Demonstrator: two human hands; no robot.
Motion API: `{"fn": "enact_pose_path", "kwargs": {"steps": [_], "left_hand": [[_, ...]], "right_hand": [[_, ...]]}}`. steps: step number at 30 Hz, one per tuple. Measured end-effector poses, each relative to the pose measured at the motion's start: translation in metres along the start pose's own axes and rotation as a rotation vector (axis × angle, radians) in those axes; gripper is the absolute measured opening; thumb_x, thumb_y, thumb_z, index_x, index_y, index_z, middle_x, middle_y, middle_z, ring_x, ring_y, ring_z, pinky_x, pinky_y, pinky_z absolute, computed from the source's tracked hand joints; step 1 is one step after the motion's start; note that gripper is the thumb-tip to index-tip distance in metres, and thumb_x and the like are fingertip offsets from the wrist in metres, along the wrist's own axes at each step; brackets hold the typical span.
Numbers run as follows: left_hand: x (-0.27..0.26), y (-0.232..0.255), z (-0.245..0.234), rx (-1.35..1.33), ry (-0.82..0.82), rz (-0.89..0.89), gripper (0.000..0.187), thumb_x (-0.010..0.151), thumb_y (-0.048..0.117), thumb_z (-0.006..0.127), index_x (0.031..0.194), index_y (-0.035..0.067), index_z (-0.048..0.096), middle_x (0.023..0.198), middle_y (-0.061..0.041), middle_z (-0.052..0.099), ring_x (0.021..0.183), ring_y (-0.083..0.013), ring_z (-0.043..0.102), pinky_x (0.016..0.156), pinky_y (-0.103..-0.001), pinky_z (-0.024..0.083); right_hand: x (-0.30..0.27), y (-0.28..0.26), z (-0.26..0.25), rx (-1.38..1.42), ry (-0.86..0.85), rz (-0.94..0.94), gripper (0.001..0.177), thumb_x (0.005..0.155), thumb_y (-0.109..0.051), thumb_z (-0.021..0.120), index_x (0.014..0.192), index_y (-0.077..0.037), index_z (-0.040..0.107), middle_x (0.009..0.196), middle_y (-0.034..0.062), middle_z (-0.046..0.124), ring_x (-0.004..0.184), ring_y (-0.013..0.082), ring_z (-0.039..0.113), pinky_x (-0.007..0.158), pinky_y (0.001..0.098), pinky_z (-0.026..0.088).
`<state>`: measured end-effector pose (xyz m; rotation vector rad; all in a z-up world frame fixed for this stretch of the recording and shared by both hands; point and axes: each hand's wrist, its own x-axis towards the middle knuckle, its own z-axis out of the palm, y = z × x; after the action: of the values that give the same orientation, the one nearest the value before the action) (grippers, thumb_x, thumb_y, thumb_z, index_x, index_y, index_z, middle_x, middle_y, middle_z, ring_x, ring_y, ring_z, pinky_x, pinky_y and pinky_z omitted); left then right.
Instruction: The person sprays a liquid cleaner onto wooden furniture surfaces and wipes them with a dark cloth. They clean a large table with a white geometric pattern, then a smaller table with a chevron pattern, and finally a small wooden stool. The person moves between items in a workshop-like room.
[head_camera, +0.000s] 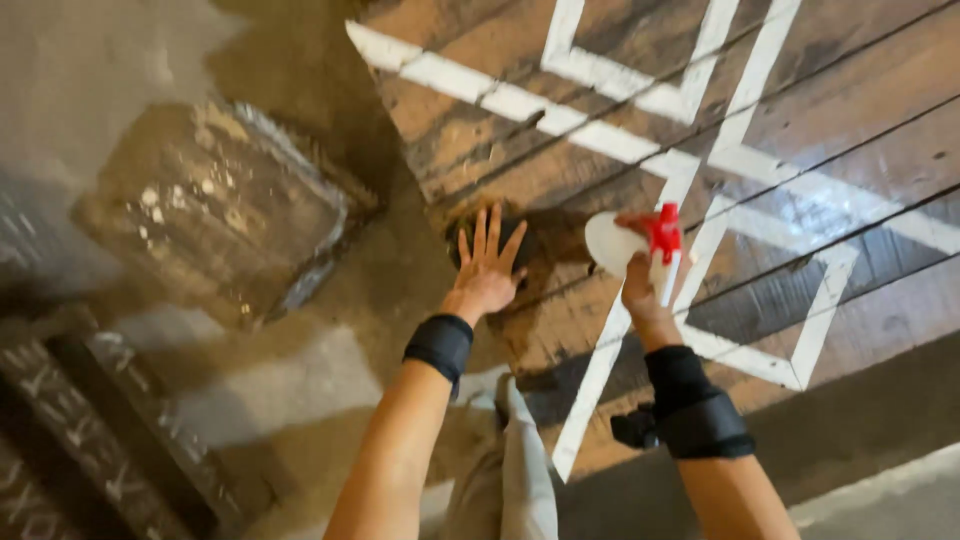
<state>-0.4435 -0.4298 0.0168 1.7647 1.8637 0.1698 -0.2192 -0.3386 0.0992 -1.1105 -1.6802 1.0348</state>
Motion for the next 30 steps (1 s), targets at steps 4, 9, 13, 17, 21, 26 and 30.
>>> {"fn": "enact_pose_path", "kwargs": {"steps": [4,9,13,17,21,26,30], "left_hand": [[0.005,-0.006,0.013,0.01,-0.233,-0.011,0.078,0.103,0.039,0.055,0.164,0.023,0.01,0.166,-0.02,-0.018,0.152,-0.0475,-0.015,0.114,-0.074,0.0],[0.014,-0.006,0.004,-0.01,-0.36,-0.096,0.083,0.101,0.043,0.055,0.166,0.026,0.005,0.168,-0.02,-0.025,0.154,-0.0485,-0.02,0.118,-0.072,-0.001],[-0.005,-0.005,0.007,-0.036,-0.397,-0.109,0.081,0.104,0.044,0.054,0.165,0.026,0.004,0.167,-0.02,-0.024,0.153,-0.0502,-0.02,0.116,-0.075,-0.002],[0.01,-0.005,-0.016,-0.072,-0.331,-0.067,0.086,0.101,0.036,0.06,0.166,0.024,0.005,0.167,-0.022,-0.023,0.154,-0.0487,-0.019,0.116,-0.075,0.0],[-0.001,-0.019,0.004,-0.145,-0.29,0.034,0.087,0.096,0.017,0.063,0.163,0.022,0.007,0.165,-0.023,-0.021,0.153,-0.0487,-0.018,0.115,-0.076,0.001],[-0.028,-0.058,0.016,-0.073,0.0,0.164,0.088,0.087,-0.012,0.056,0.164,0.025,0.036,0.174,-0.016,0.014,0.16,-0.0359,0.016,0.126,-0.055,0.02],[-0.052,-0.078,-0.043,-0.642,0.412,0.091,0.07,0.09,-0.012,0.052,0.153,0.019,0.05,0.162,-0.019,0.044,0.15,-0.0391,0.045,0.123,-0.042,0.042]], "right_hand": [[-0.011,0.015,0.005,0.074,0.08,0.062,0.046,0.104,-0.031,0.046,0.134,0.003,0.055,0.125,0.0165,0.07,0.118,0.0268,0.071,0.11,0.0418,0.053],[-0.008,0.007,0.008,0.097,0.112,0.034,0.04,0.103,-0.027,0.052,0.131,0.001,0.057,0.123,0.0155,0.068,0.116,0.0256,0.069,0.107,0.0409,0.054],[-0.024,-0.005,0.007,0.025,0.042,0.14,0.044,0.094,-0.014,0.043,0.132,0.001,0.057,0.125,0.0157,0.071,0.122,0.0271,0.069,0.112,0.0417,0.051],[-0.014,-0.009,0.014,-0.068,0.07,0.081,0.043,0.087,0.001,0.042,0.129,0.002,0.056,0.125,0.0166,0.069,0.118,0.0279,0.068,0.097,0.0392,0.051],[-0.044,0.004,0.022,-0.297,0.066,0.123,0.057,0.076,0.009,0.04,0.13,0.001,0.054,0.128,0.0164,0.071,0.129,0.0314,0.065,0.111,0.0412,0.049],[-0.033,-0.09,0.054,-0.234,0.066,0.122,0.053,0.069,0.004,0.05,0.121,-0.002,0.053,0.129,0.0219,0.061,0.121,0.0362,0.062,0.081,0.0415,0.049],[-0.057,-0.088,0.068,-0.529,-0.308,0.291,0.062,0.071,0.001,0.064,0.133,0.001,0.058,0.112,0.0251,0.065,0.102,0.0447,0.064,0.082,0.0511,0.054]]}}
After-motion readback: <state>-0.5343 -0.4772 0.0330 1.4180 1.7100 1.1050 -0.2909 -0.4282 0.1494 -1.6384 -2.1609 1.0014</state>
